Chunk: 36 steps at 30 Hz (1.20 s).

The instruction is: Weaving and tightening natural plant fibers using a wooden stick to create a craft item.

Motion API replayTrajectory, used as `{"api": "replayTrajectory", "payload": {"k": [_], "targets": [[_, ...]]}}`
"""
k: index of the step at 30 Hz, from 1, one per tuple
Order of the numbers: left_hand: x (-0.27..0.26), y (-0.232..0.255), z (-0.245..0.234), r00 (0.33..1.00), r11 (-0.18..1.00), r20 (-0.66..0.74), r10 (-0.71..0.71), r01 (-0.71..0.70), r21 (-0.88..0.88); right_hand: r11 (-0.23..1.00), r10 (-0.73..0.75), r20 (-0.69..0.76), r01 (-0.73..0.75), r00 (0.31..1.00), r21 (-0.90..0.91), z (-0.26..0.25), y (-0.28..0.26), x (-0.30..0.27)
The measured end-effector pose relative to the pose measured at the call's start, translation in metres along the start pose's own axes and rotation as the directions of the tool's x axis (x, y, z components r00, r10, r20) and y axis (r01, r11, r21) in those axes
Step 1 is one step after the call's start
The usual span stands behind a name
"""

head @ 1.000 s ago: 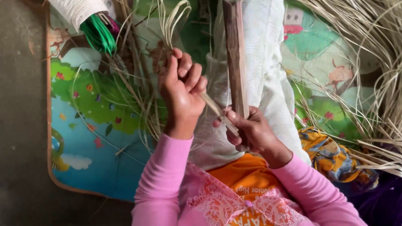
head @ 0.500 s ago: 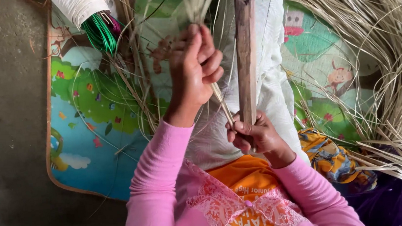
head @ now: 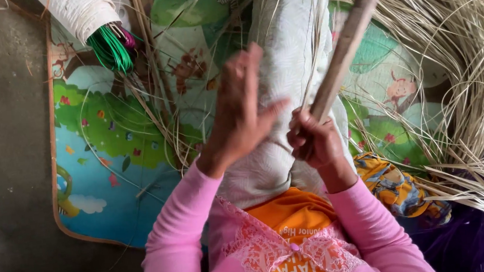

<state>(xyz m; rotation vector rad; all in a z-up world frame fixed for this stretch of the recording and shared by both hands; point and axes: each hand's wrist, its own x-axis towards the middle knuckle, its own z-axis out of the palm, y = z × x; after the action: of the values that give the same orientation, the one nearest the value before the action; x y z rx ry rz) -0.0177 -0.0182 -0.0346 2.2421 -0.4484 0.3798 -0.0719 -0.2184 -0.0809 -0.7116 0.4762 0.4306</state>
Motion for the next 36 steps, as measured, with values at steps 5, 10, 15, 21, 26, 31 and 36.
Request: {"api": "replayTrajectory", "payload": {"k": [5, 10, 15, 21, 26, 31, 36], "targets": [[-0.05, 0.006, 0.017, 0.937, 0.999, 0.348, -0.026, 0.032, -0.011, 0.981, -0.184, -0.129, 0.173, 0.974, -0.093, 0.006, -0.016, 0.013], [-0.032, -0.028, -0.063, 0.895, 0.819, 0.161, -0.415, 0.445, -0.362, 0.972, -0.229, -0.182, 0.216, 0.956, -0.091, 0.004, -0.034, 0.012], [-0.017, -0.004, -0.062, 0.877, 0.937, -0.417, -0.239, 0.321, 0.138, 0.982, -0.187, -0.212, 0.177, 0.959, -0.067, 0.024, -0.036, 0.008], [-0.021, 0.03, 0.006, 0.991, 0.991, 0.129, -0.044, 0.028, 0.129, 0.961, -0.243, -0.194, 0.209, 0.95, -0.182, 0.028, -0.01, 0.01], [-0.002, 0.027, -0.066, 0.939, 0.694, 0.32, -0.128, 0.315, -0.648, 0.945, -0.304, -0.182, 0.271, 0.935, -0.185, 0.009, -0.016, 0.02], [-0.022, -0.069, -0.128, 0.679, 0.962, -0.726, -0.108, 0.256, 0.097, 0.95, -0.296, -0.243, 0.259, 0.924, -0.173, 0.006, -0.026, 0.015], [-0.025, 0.009, -0.016, 0.958, 0.974, -0.173, 0.228, -0.221, 0.058, 0.947, -0.288, -0.165, 0.254, 0.943, -0.198, 0.029, -0.007, 0.012]]}}
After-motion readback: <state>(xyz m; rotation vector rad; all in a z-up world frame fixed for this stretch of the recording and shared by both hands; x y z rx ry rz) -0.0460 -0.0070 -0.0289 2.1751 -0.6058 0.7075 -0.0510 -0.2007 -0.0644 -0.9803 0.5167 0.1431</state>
